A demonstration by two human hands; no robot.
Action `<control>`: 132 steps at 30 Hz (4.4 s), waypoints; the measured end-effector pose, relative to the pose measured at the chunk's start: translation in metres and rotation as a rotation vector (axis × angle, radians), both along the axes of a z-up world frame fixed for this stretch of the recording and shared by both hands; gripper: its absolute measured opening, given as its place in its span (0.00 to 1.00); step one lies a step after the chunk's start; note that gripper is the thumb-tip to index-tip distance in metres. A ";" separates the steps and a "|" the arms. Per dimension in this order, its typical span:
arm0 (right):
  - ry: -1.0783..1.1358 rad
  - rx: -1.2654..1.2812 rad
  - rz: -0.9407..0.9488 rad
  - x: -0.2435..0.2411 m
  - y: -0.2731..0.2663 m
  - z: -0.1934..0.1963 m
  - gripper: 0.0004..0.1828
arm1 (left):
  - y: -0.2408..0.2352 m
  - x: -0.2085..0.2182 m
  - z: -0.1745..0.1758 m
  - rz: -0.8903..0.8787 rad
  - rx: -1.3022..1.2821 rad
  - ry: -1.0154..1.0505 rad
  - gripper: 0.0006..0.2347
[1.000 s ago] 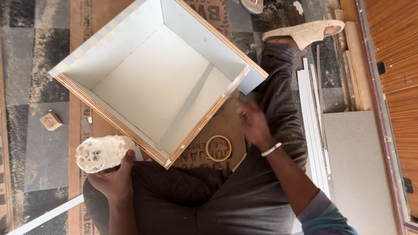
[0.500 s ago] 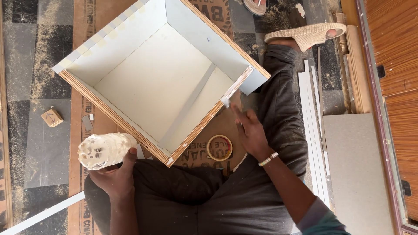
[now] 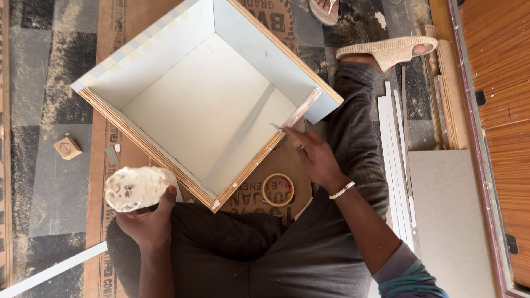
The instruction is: Applying adhesive and securing edges of a wooden drawer using tape.
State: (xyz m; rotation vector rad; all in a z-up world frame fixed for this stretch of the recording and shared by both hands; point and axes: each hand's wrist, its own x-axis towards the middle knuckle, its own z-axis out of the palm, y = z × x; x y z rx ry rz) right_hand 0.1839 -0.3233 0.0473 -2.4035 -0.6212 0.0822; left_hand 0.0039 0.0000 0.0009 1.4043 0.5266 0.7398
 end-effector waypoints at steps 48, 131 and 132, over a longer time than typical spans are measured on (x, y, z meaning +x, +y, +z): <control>-0.130 -0.072 -0.075 -0.048 0.003 -0.016 0.32 | 0.003 -0.006 -0.006 0.006 0.024 -0.004 0.29; 0.549 0.584 -0.087 -0.117 0.081 0.022 0.10 | -0.013 -0.013 0.018 -0.052 0.800 0.070 0.32; 0.633 0.649 -0.080 -0.120 0.080 0.015 0.09 | -0.013 -0.014 0.018 -0.051 0.808 0.072 0.32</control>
